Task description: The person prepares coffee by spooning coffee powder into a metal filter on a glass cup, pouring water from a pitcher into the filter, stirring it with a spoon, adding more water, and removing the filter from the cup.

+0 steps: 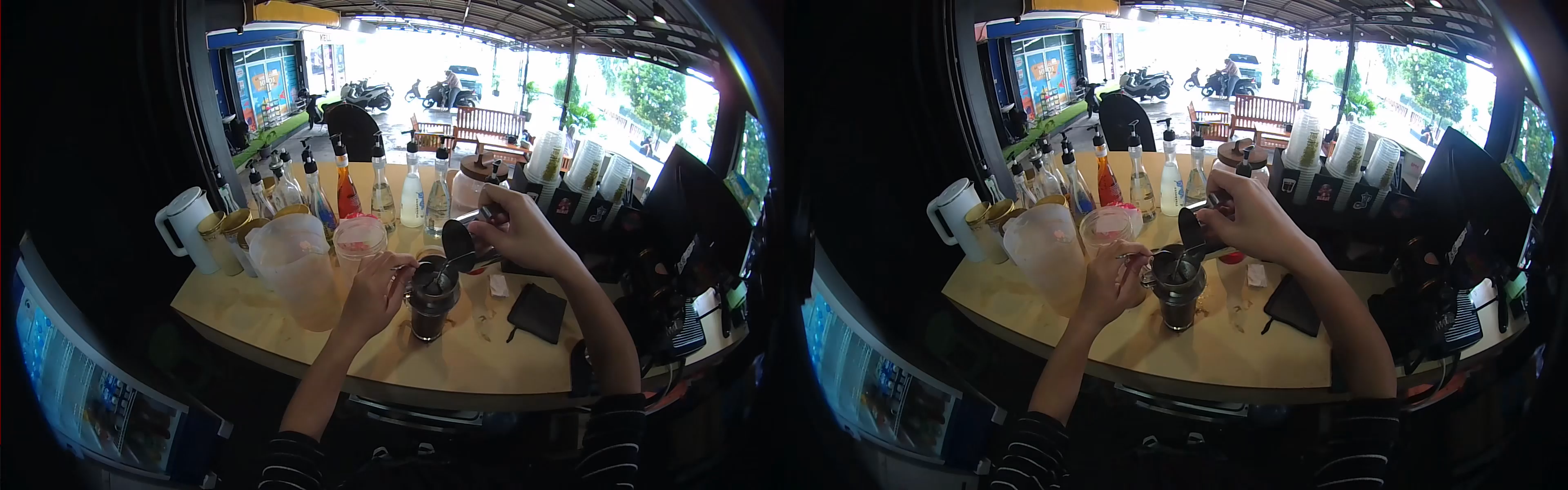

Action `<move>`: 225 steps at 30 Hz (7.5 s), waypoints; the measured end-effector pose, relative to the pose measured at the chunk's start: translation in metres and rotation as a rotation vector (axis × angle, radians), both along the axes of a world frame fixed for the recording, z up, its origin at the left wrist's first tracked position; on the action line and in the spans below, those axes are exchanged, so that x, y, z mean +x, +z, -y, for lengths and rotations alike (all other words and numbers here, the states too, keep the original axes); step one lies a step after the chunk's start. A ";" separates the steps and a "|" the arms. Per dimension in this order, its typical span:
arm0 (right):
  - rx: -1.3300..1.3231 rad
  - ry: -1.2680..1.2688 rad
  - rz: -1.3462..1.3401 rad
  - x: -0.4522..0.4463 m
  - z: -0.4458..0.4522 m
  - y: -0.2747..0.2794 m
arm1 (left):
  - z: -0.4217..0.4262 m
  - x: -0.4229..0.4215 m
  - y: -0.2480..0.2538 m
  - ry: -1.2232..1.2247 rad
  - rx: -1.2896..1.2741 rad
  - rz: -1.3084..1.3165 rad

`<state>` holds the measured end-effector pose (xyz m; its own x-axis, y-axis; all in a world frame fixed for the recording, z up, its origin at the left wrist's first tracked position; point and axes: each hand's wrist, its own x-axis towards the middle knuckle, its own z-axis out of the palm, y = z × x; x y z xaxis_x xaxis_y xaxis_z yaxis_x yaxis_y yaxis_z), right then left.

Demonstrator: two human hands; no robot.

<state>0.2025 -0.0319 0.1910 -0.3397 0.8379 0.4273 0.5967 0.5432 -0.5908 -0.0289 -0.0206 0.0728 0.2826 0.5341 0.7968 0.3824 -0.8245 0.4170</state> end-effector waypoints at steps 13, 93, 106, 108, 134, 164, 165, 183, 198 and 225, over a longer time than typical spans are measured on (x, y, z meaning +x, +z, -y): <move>0.086 -0.019 -0.338 0.046 -0.044 -0.061 | 0.003 0.000 -0.001 0.037 0.065 0.035; 0.431 0.068 -0.261 -0.019 0.033 -0.127 | -0.017 0.022 -0.064 -0.232 -0.441 0.391; 0.023 0.208 -0.472 -0.003 0.010 -0.116 | -0.013 0.017 -0.044 -0.025 -0.204 0.151; -0.030 0.246 -0.421 0.002 0.006 -0.108 | -0.010 0.014 -0.037 0.029 -0.177 0.115; 0.144 0.052 -1.029 0.060 0.020 -0.118 | -0.013 0.011 -0.027 0.106 -0.215 0.176; 0.037 -0.286 -0.200 0.067 0.031 -0.294 | -0.011 0.008 -0.031 0.056 -0.461 0.162; 0.038 -0.290 -0.202 0.066 0.032 -0.290 | -0.010 0.008 -0.034 0.068 -0.496 0.134; 0.038 -0.292 0.023 0.062 0.041 -0.281 | -0.009 0.011 -0.063 0.007 -0.367 0.200; 0.449 -0.197 -0.114 0.021 0.031 -0.171 | -0.028 -0.004 -0.141 0.410 -0.471 0.433; -0.227 0.205 0.929 -0.162 -0.123 -0.116 | -0.042 -0.034 -0.155 0.141 -0.526 0.469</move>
